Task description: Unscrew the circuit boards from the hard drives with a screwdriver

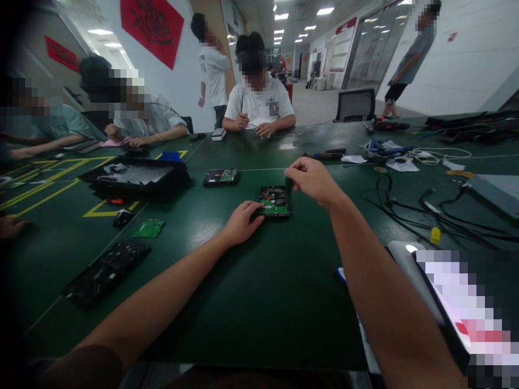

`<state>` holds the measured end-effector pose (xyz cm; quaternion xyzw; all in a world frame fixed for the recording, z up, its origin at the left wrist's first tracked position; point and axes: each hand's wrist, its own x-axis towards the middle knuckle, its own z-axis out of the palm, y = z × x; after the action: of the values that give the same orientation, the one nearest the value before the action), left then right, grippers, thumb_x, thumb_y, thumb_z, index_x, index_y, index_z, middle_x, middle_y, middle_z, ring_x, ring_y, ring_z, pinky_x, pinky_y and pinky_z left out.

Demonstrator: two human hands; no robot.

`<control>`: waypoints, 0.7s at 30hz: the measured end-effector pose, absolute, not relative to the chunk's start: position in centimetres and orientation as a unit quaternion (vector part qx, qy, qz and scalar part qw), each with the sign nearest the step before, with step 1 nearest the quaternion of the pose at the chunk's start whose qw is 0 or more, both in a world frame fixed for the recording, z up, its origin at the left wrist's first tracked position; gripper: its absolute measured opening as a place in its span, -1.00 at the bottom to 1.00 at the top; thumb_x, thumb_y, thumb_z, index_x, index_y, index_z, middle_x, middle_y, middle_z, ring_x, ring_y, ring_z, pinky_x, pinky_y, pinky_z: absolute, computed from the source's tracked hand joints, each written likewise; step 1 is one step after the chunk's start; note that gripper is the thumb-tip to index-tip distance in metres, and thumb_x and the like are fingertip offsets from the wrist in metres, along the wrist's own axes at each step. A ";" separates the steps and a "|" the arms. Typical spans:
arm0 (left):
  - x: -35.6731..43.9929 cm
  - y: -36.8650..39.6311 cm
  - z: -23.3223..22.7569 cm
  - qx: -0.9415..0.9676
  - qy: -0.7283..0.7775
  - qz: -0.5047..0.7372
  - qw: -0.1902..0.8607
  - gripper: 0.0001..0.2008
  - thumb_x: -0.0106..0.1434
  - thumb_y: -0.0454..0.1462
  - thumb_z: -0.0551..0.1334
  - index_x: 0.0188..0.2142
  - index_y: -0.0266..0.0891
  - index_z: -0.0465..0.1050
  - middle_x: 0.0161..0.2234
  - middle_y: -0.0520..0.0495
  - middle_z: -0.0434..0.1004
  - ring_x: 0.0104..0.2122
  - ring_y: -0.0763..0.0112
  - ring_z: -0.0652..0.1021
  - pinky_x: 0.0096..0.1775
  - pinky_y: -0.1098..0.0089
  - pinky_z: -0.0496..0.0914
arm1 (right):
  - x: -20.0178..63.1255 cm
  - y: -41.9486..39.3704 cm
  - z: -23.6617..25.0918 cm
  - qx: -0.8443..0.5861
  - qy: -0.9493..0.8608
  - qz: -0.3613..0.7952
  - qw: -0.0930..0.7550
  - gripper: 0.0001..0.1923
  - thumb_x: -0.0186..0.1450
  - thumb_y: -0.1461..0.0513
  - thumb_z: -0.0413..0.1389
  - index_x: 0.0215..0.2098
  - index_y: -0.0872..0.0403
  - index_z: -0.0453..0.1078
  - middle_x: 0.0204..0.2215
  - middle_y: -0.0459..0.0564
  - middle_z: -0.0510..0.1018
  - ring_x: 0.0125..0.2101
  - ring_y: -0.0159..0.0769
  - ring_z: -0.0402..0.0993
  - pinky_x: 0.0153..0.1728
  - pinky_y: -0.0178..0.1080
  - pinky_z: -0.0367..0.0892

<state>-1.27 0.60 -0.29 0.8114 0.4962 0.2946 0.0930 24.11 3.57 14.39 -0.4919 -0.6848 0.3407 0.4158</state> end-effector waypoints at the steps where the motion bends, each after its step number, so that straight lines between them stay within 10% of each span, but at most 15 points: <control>1: -1.3 0.6 -0.3 0.812 0.496 0.295 0.093 -0.58 0.44 -0.17 0.26 0.24 -0.14 0.44 0.13 -0.23 0.50 0.14 0.05 0.52 0.18 0.00 0.45 | 24.0 3.6 14.4 -0.485 -0.683 0.354 0.415 -0.82 0.34 0.11 0.27 -0.31 0.03 0.44 -0.37 0.02 0.63 -0.57 -0.40 0.37 -0.62 -0.26 0.17; 21: -1.3 0.7 -0.3 0.814 0.496 0.290 0.090 -0.55 0.45 -0.16 0.24 0.29 -0.17 0.42 0.16 -0.25 0.48 0.14 0.04 0.51 0.19 0.00 0.45 | 23.9 3.6 14.3 -0.460 -0.694 0.382 0.402 -0.74 0.35 0.03 0.30 -0.27 0.03 0.45 -0.30 0.03 0.66 -0.60 -0.44 0.36 -0.64 -0.29 0.15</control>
<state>-1.31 0.69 -0.30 0.8136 0.4958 0.2900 0.0905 23.92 3.56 14.31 -0.4597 -0.6935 0.3817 0.4024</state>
